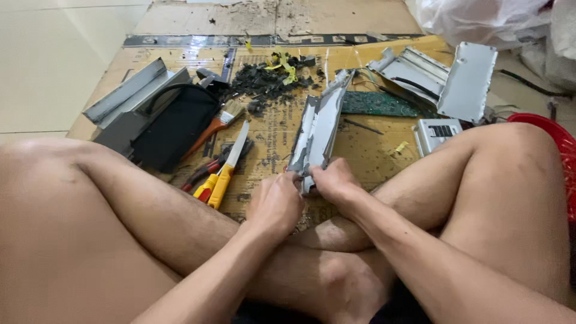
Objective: The person sits on the floor and uses a yellow utility knife to scrape and pry apart a white plastic electronic housing. They repeatedly cut along seams and edges to separate the casing into pieces.
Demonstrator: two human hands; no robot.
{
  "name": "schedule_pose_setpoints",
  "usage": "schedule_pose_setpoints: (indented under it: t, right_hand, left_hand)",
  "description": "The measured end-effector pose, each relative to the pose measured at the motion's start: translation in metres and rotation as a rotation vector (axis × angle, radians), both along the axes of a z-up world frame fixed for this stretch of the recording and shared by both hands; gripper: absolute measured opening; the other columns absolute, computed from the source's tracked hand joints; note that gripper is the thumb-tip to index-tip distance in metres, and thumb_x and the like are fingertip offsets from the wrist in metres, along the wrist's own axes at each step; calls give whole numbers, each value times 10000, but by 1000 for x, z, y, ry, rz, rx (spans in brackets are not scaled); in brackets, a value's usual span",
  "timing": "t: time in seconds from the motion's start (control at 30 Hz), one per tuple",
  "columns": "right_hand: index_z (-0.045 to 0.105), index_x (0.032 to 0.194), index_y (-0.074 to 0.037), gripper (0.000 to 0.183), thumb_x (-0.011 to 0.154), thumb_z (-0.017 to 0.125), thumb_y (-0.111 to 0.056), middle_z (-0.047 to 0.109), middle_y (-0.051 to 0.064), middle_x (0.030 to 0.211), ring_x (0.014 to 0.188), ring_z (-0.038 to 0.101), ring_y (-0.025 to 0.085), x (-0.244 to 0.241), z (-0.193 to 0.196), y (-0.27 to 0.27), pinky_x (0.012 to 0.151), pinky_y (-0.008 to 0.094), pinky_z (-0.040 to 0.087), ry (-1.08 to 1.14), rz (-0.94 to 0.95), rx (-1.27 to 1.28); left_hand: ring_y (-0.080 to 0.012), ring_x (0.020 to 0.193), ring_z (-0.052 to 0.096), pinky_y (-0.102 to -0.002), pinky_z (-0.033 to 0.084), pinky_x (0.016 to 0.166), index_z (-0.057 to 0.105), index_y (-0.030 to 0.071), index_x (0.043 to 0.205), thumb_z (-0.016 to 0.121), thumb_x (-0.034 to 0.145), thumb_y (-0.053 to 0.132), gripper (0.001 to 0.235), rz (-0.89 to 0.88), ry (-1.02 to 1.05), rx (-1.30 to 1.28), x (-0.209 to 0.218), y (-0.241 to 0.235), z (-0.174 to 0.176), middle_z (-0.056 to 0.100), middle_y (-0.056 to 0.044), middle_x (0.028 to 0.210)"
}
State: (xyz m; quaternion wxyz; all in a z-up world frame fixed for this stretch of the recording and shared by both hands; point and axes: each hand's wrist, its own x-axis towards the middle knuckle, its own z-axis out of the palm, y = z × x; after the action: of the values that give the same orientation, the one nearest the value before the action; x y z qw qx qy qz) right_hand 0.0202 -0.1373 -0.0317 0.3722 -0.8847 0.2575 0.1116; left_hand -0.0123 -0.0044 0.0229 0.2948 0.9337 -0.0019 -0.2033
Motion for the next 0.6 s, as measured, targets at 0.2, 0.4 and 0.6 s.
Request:
schedule_pose_setpoints:
  t: [0.2, 0.4, 0.6]
  right_hand:
    - [687, 1228, -73, 517, 862, 626, -433, 738, 160, 1177, 1176, 679, 346, 22, -37, -14, 977, 499, 535, 30, 20, 18]
    - [647, 1234, -77, 513, 874, 602, -440, 718, 150, 1219, 1208, 660, 342, 11, -18, -11, 1002, 505, 517, 54, 30, 15]
    - [663, 1232, -28, 513, 897, 622, -414, 749, 160, 1149, 1142, 701, 323, -1, 12, -12, 979, 484, 532, 83, 86, 54]
  left_hand:
    - [-495, 1130, 665, -584, 524, 1004, 743, 14, 1135, 412, 988, 141, 384, -38, -71, 12, -8, -11, 15, 706, -334, 1119]
    - [-466, 1138, 664, -582, 531, 959, 761, 107, 1096, 431, 935, 239, 391, 32, 22, -20, 3, -17, 7, 720, -281, 1106]
    - [-470, 1130, 663, -608, 522, 948, 776, 207, 1135, 473, 876, 273, 404, 89, 33, 34, -8, 2, 0, 724, -253, 1114]
